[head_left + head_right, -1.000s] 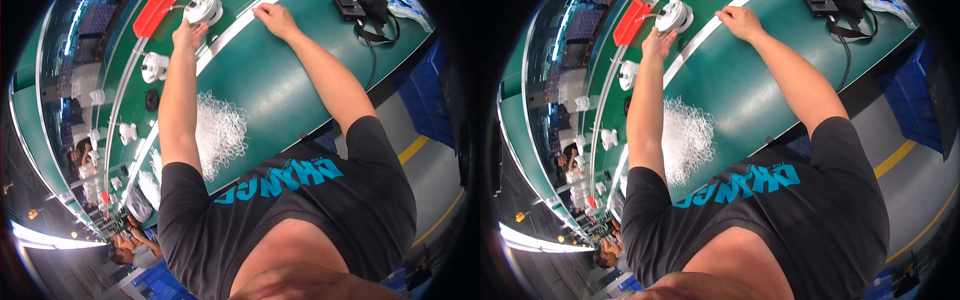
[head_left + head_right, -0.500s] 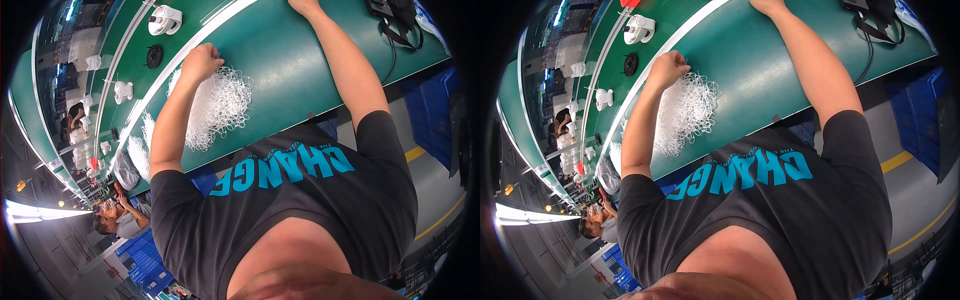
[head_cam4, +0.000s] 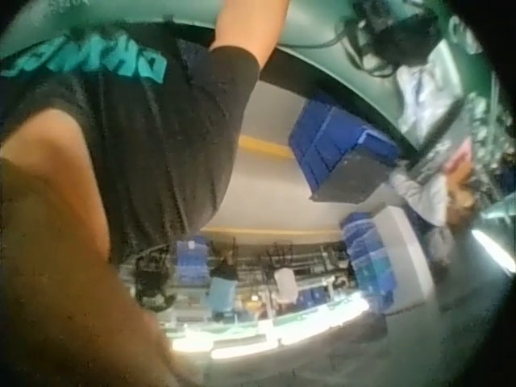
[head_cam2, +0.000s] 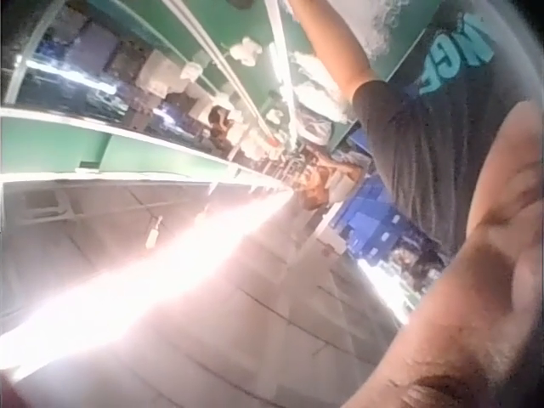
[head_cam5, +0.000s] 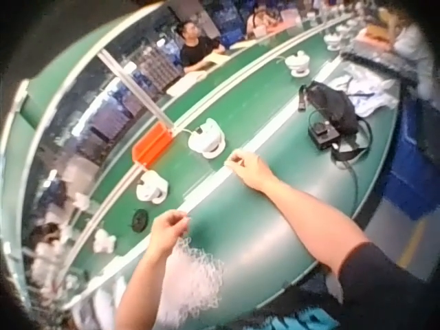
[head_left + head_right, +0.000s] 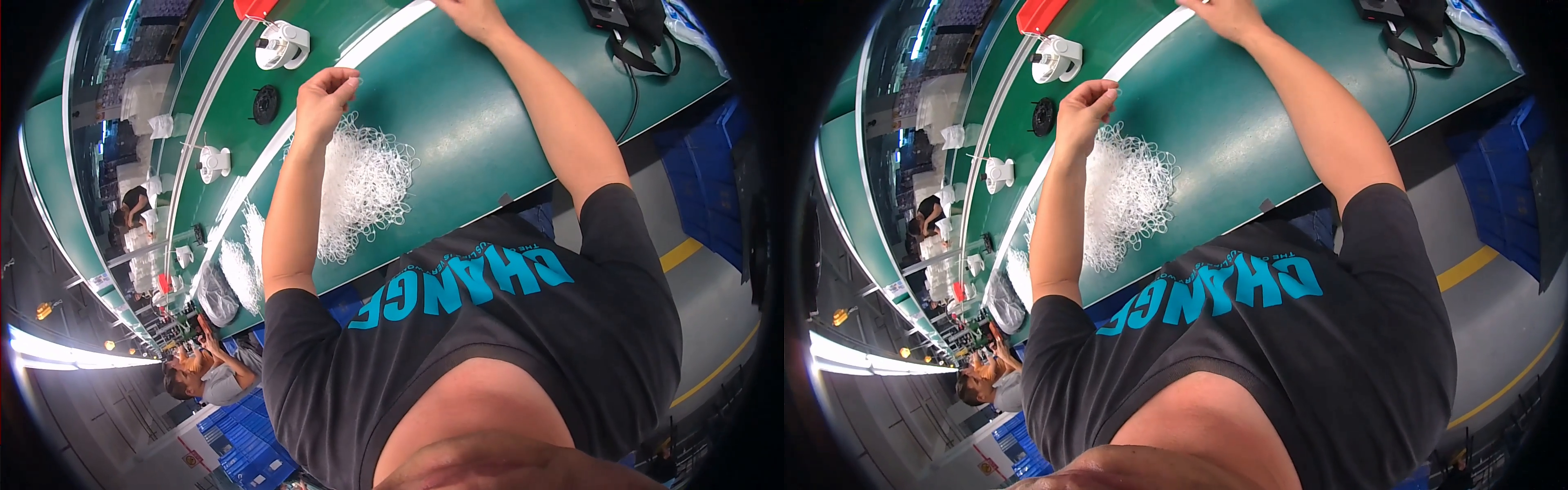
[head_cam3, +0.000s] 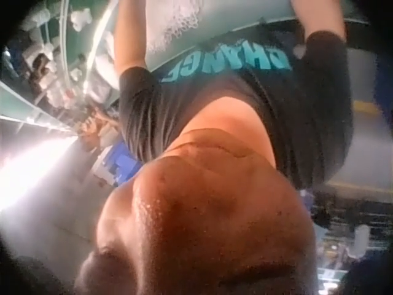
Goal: Assembling small electronic components and wiring into a circular lighting fixture housing on a production line.
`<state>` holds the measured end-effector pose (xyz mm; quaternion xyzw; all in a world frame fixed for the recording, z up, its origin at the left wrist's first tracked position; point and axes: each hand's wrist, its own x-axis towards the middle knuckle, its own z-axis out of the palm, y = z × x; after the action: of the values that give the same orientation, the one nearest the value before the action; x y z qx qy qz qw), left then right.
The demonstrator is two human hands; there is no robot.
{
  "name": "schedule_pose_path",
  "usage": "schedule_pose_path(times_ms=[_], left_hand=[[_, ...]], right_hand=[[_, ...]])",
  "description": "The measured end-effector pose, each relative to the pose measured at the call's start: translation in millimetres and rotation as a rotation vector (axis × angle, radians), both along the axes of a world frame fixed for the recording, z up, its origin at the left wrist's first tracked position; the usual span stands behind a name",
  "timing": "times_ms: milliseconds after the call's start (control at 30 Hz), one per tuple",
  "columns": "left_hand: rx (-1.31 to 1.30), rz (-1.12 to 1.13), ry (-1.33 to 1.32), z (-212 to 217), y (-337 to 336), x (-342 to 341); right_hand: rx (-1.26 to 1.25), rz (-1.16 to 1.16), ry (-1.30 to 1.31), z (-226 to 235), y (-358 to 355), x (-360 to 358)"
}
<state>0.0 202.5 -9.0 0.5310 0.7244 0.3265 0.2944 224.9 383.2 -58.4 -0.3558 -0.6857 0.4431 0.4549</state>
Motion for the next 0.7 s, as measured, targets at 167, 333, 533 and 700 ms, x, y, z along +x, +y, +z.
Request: schedule_pose_path(times_ms=[167, 333, 533, 700], left_hand=[[0.131, 0.136, -0.675, 19.6, 9.8, 28.4], [0.176, 0.068, -0.896, 22.0, 24.1, 50.1], [0.019, -0.011, -1.059, 24.6, 24.1, 46.4], [-0.05, -0.049, -0.983, 19.0, 26.7, 44.9]], right_hand=[[0.091, 0.39, 0.174, 19.4, -43.6, -20.7], [-0.019, 0.504, 0.227, 30.3, -56.5, -18.9], [0.166, 0.415, 0.049, 26.0, -51.6, -11.8], [0.007, 0.538, 0.177, 20.5, -49.1, -14.1]])
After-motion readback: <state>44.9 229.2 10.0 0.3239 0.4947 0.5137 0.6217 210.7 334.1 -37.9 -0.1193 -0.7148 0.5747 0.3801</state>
